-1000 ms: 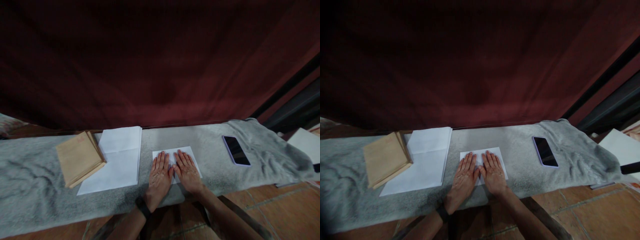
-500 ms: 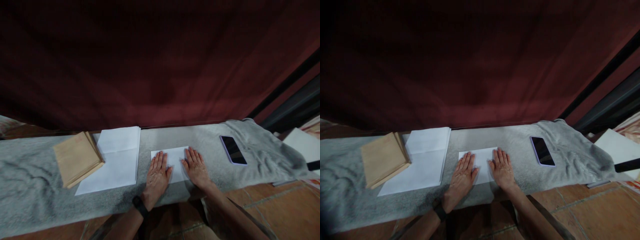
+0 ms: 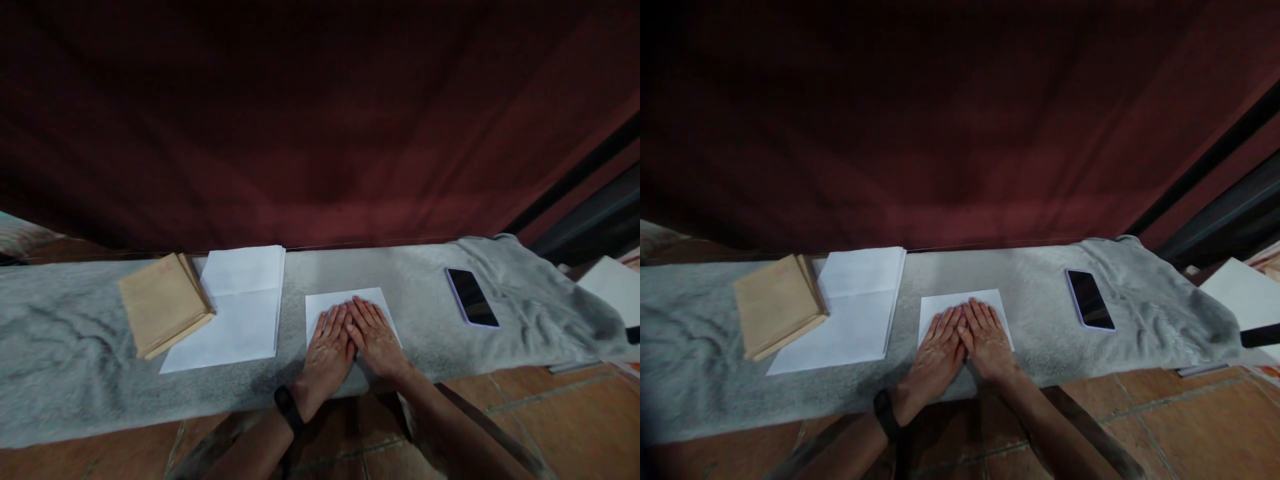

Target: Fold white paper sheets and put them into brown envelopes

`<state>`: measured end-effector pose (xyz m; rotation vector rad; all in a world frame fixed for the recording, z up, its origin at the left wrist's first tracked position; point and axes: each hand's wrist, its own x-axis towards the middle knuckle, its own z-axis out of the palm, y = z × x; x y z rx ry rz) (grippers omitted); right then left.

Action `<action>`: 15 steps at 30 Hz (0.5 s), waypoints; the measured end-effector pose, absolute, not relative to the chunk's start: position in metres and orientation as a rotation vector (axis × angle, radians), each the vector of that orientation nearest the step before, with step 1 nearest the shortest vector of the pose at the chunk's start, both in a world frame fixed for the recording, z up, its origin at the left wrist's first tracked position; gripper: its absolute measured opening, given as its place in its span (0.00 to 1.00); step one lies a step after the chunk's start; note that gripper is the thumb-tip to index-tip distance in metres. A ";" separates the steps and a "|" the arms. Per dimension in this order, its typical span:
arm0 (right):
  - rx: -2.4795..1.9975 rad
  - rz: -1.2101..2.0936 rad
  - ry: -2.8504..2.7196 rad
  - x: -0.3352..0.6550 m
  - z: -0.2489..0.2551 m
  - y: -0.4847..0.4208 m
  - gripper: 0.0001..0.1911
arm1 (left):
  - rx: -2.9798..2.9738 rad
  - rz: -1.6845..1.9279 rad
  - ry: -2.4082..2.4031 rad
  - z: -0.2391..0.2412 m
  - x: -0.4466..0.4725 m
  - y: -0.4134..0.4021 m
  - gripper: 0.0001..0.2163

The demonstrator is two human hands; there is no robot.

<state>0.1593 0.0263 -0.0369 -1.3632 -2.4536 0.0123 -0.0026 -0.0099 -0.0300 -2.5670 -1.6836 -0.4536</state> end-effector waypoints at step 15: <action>-1.677 -0.137 -2.307 0.182 -0.039 0.040 0.29 | -2.348 -0.451 -1.909 -0.028 -0.027 -0.002 0.27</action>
